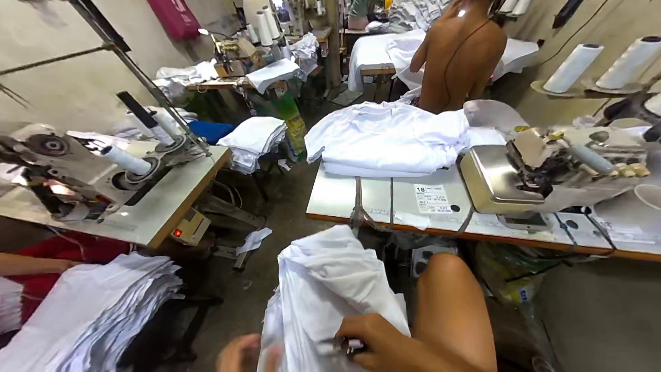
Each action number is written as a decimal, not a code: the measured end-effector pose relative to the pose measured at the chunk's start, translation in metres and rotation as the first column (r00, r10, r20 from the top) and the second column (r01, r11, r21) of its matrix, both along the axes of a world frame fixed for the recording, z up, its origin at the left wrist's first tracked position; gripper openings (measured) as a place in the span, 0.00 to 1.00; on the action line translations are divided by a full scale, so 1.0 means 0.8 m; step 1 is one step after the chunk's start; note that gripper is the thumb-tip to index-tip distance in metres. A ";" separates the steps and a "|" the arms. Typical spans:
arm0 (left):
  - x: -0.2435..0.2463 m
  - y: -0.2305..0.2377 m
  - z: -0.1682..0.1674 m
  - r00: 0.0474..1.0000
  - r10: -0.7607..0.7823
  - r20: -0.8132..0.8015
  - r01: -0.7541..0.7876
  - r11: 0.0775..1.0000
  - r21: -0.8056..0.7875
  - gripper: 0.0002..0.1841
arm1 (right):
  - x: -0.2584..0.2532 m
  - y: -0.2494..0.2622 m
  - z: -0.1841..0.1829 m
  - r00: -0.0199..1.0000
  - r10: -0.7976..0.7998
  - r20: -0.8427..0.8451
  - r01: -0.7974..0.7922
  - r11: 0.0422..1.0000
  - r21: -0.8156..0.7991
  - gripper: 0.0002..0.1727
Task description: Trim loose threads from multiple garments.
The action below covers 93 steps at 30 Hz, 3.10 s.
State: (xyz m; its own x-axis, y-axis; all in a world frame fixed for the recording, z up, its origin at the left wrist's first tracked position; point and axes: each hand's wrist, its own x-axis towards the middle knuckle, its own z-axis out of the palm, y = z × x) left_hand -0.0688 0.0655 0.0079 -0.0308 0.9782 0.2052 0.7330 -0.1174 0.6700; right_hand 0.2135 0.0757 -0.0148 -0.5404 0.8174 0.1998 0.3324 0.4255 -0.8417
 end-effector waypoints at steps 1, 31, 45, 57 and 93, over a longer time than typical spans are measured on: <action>0.034 -0.017 0.006 0.991 -0.065 0.113 0.068 0.997 -0.021 0.25 | 0.002 -0.001 0.005 0.999 -0.045 -0.022 0.044 0.999 -0.023 0.13; 0.123 0.003 -0.015 0.608 -0.294 0.737 0.579 0.800 -0.159 0.19 | 0.072 0.075 0.041 0.978 0.092 -0.190 -0.203 0.651 -0.731 0.11; 0.127 -0.001 -0.028 0.801 -0.378 0.464 0.349 0.925 0.152 0.04 | 0.063 0.076 0.022 0.937 0.012 -0.350 -0.304 0.523 -0.796 0.15; 0.116 -0.004 -0.007 0.882 -0.383 0.274 0.319 0.914 0.248 0.11 | 0.060 0.073 0.022 0.956 0.038 -0.290 -0.260 0.564 -0.784 0.14; 0.125 -0.016 0.010 0.932 -0.326 0.157 0.281 0.926 0.251 0.09 | 0.060 0.058 0.031 0.939 0.094 -0.330 -0.284 0.754 -0.593 0.09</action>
